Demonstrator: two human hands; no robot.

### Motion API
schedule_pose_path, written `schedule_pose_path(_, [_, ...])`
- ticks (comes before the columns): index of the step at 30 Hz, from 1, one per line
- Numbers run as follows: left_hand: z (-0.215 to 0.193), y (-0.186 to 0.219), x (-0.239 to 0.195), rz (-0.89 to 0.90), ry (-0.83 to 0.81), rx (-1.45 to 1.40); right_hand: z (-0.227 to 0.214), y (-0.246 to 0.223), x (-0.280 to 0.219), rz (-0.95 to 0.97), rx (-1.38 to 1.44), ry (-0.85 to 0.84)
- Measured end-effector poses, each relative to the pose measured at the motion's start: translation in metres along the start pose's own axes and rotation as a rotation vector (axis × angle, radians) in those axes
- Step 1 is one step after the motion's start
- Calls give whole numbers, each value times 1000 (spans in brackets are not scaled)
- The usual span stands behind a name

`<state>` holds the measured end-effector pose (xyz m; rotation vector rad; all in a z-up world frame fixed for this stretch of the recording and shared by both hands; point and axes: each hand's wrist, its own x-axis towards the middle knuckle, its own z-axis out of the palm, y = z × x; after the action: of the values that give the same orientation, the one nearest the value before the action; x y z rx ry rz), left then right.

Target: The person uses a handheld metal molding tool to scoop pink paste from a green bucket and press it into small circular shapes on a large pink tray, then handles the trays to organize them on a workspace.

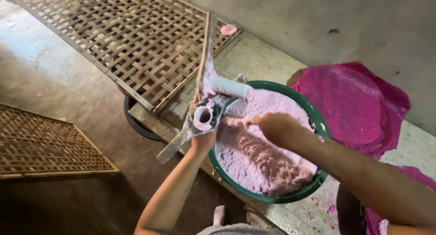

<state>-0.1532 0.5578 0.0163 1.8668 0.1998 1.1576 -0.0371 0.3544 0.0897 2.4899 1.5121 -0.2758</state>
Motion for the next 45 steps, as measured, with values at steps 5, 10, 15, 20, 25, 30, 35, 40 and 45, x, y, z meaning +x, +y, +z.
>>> schedule_pose_path(5, [13,-2,-4,-45,-5,9,0,9,32,-83,43,153])
schedule_pose_path(10, [10,0,-6,65,37,77,15,-10,21,-275,19,135])
schedule_pose_path(15, [8,1,-8,107,13,169,-2,-29,-34,-67,152,-347])
schedule_pose_path(20, [7,-1,-1,119,-89,249,-43,-23,-109,-202,484,-252])
schedule_pose_path(25, [13,23,16,313,-260,502,-52,29,-169,141,758,-123])
schedule_pose_path(30, [14,86,12,187,-569,191,-45,63,-187,237,1163,14])
schedule_pose_path(35, [7,111,19,-171,-849,299,-83,44,-175,-47,372,388])
schedule_pose_path(40, [35,94,-9,405,-546,169,-74,-24,-139,-50,-323,181])
schedule_pose_path(45, [29,68,-22,-130,-841,135,-74,-41,-169,-68,-152,314])
